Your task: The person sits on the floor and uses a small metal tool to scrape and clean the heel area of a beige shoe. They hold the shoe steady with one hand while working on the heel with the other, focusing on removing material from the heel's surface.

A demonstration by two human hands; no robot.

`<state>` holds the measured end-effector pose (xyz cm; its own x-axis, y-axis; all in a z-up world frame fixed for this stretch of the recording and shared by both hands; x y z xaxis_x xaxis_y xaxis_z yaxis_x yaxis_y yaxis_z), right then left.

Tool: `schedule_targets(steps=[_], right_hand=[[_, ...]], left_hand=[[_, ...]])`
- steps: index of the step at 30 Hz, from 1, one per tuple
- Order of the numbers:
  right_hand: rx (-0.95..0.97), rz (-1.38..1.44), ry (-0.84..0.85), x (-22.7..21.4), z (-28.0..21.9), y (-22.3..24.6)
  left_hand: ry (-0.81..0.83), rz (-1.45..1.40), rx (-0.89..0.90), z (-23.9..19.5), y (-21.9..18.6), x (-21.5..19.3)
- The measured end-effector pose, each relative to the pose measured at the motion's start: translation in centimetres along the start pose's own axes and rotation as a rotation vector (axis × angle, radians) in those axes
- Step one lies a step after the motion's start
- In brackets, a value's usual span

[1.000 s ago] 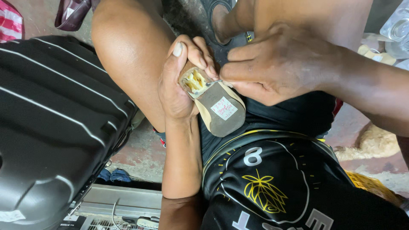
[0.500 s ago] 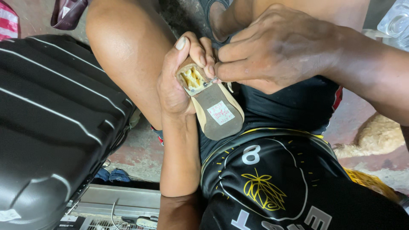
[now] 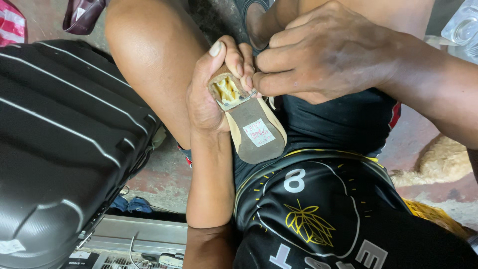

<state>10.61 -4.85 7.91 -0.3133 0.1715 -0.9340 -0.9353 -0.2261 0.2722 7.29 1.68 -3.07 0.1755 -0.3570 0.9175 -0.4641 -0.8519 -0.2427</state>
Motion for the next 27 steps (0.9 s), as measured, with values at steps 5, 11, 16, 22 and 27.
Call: schedule_targets(steps=[5, 11, 16, 22, 27], right_hand=[[0.201, 0.156, -0.153, -1.3, -0.9, -0.6], [0.533, 0.184, -0.168, 0.6, -2.6, -0.4], [0.47, 0.024, -0.231, -0.2, -1.6, 0.2], [0.399, -0.128, -0.176, -0.1, -0.9, 0.1], [0.321, -0.172, -0.269, -1.2, -0.4, 0.3]], left_hand=[[-0.059, 0.091, 0.058, 0.2, -0.6, 0.1], [-0.137, 0.096, 0.107, 0.5, -1.0, -0.4], [-0.203, 0.153, 0.096, 0.6, -1.3, -0.6], [-0.222, 0.186, 0.112, 0.7, -1.5, -0.8], [-0.23, 0.186, 0.151, 0.3, -1.4, -0.9]])
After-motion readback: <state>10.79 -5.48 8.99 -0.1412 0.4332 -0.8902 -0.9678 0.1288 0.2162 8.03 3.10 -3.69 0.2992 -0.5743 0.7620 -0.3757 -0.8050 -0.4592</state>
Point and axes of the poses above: each hand's wrist, its own z-axis towards the middle knuckle, its own x-axis out of the palm, y = z × x, the point moved 10 cm from there along z, towards the middle knuckle, and after that the axes turned 13 degrees about -x, right-handed, at the moved point
